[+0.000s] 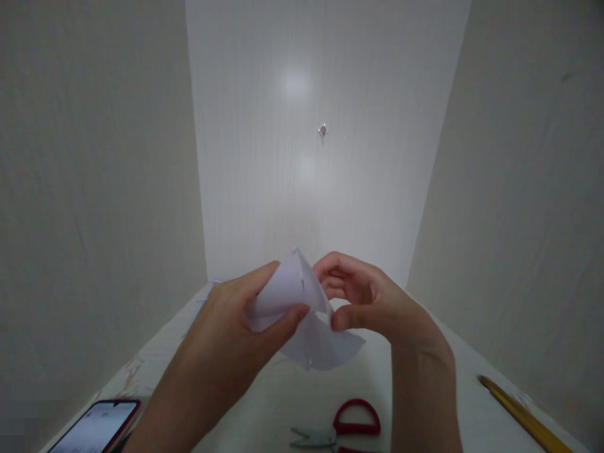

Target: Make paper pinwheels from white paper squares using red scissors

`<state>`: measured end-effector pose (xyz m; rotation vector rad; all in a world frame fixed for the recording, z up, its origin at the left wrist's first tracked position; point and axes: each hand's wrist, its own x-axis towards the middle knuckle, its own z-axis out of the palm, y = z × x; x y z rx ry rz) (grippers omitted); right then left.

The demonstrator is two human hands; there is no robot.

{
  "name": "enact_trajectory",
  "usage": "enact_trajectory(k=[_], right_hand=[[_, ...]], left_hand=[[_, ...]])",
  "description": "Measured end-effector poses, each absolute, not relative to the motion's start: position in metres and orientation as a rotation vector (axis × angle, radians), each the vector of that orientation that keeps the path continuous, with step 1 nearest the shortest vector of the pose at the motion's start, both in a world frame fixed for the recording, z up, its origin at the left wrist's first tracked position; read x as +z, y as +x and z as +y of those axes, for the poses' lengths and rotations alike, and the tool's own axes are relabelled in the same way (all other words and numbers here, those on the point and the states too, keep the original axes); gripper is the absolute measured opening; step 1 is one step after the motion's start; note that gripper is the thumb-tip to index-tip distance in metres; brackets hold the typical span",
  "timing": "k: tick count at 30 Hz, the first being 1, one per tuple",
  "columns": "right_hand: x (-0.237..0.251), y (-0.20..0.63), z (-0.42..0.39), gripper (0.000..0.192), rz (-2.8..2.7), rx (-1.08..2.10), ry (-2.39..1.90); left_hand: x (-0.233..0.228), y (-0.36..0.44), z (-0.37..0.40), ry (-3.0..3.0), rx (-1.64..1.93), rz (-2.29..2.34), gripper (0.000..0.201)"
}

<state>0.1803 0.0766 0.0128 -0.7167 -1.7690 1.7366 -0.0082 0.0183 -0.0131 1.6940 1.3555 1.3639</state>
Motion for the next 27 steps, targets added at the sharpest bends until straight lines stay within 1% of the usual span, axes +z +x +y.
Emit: enact_trajectory(k=[7, 17, 22, 27], right_hand=[[0.017, 0.174, 0.072, 0.030, -1.632, 1.733, -0.749], [0.019, 0.171, 0.069, 0.031, -1.622, 1.556, -0.885], [0.020, 0.170, 0.067, 0.028, -1.631, 1.465, -0.901], [0.021, 0.168, 0.064, 0.027, -1.614, 1.395, -0.918]], left_hand=[[-0.014, -0.007, 0.019, 1.672, 1.315, 1.362, 0.009], [-0.018, -0.009, 0.018, 1.517, 1.299, 1.229, 0.013], [-0.016, -0.007, 0.019, 1.522, 1.391, 1.174, 0.014], [-0.016, -0.006, 0.019, 1.505, 1.411, 1.156, 0.013]])
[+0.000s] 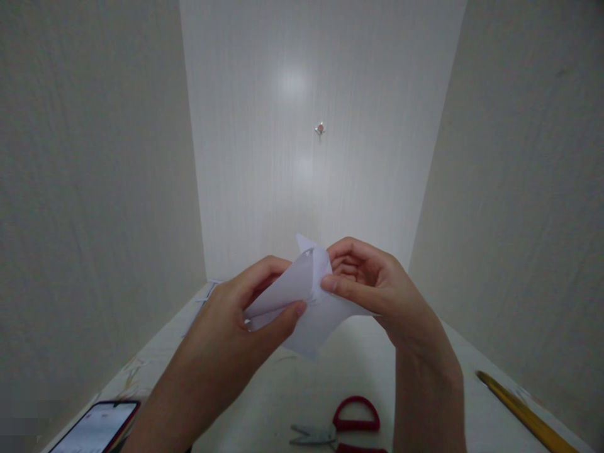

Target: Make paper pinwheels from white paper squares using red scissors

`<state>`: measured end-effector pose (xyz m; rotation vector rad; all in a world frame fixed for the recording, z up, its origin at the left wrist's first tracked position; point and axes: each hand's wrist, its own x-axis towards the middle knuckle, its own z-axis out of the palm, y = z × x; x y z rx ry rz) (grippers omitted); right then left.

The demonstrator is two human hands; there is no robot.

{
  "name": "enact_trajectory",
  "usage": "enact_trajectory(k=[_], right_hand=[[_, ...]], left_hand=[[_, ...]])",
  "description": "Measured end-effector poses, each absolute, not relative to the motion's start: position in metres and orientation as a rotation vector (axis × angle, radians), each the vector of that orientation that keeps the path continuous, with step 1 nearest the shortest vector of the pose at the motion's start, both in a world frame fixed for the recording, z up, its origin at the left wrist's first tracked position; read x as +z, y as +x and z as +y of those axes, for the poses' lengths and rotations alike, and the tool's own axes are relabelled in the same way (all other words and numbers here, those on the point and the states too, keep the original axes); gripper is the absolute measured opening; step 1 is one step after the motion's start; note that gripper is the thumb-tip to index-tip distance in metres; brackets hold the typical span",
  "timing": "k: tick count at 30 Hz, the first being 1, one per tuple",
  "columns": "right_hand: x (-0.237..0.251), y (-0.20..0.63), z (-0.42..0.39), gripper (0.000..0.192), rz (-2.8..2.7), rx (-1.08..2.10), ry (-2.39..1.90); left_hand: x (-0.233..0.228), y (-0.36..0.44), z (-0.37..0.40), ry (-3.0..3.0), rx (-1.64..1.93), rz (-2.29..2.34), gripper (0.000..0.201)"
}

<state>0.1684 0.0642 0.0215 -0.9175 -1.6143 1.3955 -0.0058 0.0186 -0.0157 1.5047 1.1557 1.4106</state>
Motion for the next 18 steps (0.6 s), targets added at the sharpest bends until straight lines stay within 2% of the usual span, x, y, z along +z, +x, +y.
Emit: enact_trajectory(k=[18], right_hand=[[0.0252, 0.1622, 0.0545, 0.023, -1.649, 1.243, -0.905]], left_hand=[[-0.0141, -0.0062, 0.0168, 1.499, 1.405, 1.204, 0.010]])
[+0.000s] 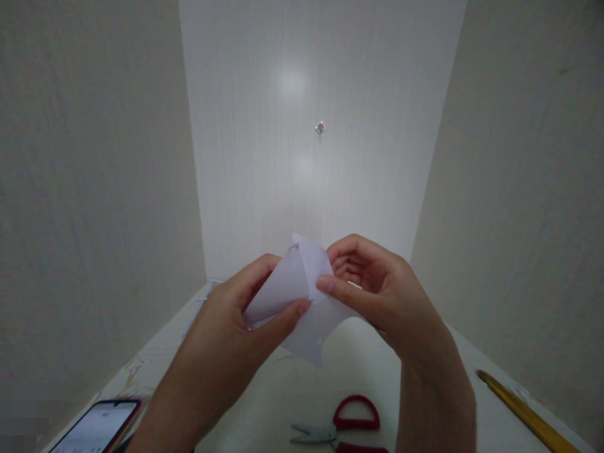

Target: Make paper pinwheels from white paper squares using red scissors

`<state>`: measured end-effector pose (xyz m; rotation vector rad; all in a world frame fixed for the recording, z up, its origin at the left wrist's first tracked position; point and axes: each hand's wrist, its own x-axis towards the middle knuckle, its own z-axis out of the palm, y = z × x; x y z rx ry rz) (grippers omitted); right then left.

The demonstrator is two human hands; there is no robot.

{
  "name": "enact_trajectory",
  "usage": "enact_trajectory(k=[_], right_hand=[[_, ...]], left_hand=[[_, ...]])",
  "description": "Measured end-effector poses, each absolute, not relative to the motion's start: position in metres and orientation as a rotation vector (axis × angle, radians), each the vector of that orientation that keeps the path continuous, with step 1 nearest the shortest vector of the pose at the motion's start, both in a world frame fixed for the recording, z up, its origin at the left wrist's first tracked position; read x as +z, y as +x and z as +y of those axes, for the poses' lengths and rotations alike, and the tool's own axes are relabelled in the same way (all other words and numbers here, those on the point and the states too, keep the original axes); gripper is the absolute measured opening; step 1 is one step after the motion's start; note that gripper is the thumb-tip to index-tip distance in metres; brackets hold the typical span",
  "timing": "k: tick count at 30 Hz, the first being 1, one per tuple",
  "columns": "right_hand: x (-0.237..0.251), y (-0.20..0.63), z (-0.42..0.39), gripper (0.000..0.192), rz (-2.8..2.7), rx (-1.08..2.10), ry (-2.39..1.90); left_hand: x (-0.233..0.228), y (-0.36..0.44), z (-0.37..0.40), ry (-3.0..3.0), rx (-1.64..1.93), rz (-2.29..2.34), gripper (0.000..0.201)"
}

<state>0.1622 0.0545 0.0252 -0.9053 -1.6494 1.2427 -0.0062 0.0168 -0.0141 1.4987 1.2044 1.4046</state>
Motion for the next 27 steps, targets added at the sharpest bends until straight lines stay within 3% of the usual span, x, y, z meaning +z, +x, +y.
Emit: enact_trajectory(k=[23, 27], right_hand=[[0.0288, 0.1620, 0.0487, 0.024, -1.748, 1.306, -0.934], [0.0279, 0.1705, 0.0524, 0.006, -1.702, 1.347, -0.854]], left_hand=[[-0.0188, -0.0051, 0.0182, 1.475, 1.439, 1.237, 0.015], [-0.0230, -0.0043, 0.0163, 1.355, 1.517, 1.257, 0.017]])
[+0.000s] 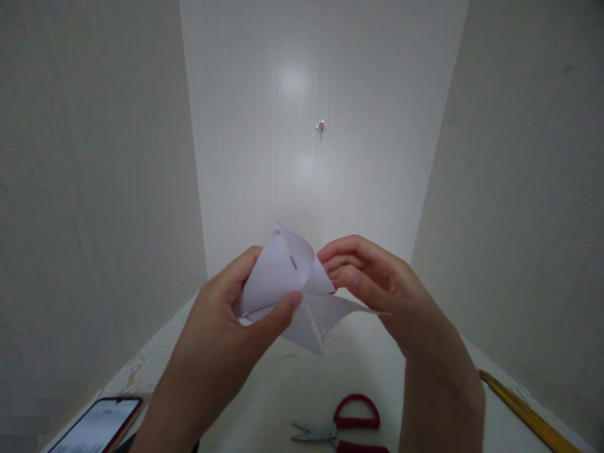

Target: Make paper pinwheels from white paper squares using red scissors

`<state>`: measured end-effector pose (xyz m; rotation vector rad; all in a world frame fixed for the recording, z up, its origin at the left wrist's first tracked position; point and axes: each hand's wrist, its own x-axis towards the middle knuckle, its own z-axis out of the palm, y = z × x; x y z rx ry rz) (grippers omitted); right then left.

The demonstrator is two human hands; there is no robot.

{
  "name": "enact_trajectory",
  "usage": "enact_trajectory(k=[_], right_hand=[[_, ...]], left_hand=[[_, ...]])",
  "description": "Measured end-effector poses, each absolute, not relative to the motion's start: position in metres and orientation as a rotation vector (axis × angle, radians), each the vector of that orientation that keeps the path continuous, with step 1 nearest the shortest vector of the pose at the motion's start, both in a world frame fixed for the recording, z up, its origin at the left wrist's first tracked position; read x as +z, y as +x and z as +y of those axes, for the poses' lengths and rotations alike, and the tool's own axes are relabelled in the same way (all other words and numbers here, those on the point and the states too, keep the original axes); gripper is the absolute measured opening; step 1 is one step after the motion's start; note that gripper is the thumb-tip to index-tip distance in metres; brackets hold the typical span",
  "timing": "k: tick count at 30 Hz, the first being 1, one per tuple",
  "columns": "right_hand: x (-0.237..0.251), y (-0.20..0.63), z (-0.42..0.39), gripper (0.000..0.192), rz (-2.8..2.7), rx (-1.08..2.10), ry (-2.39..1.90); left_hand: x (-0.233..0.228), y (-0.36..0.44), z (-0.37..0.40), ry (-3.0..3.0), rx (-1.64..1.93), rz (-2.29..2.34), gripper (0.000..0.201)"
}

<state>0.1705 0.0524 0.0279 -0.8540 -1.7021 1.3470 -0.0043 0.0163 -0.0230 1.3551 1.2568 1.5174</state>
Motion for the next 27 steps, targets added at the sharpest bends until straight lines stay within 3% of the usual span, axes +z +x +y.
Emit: enact_trajectory(k=[4, 10, 27], right_hand=[[0.023, 0.186, 0.058, 0.015, -1.797, 1.316, -0.794], [0.012, 0.195, 0.066, 0.020, -1.991, 1.441, -0.715], [0.017, 0.189, 0.058, 0.049, -1.967, 1.443, -0.592]], left_hand=[[-0.024, -0.001, 0.012, 1.163, 1.613, 1.188, 0.025], [-0.016, 0.007, 0.011, 0.977, 1.697, 1.088, 0.022], [-0.018, 0.006, 0.009, 1.123, 1.609, 1.168, 0.015]])
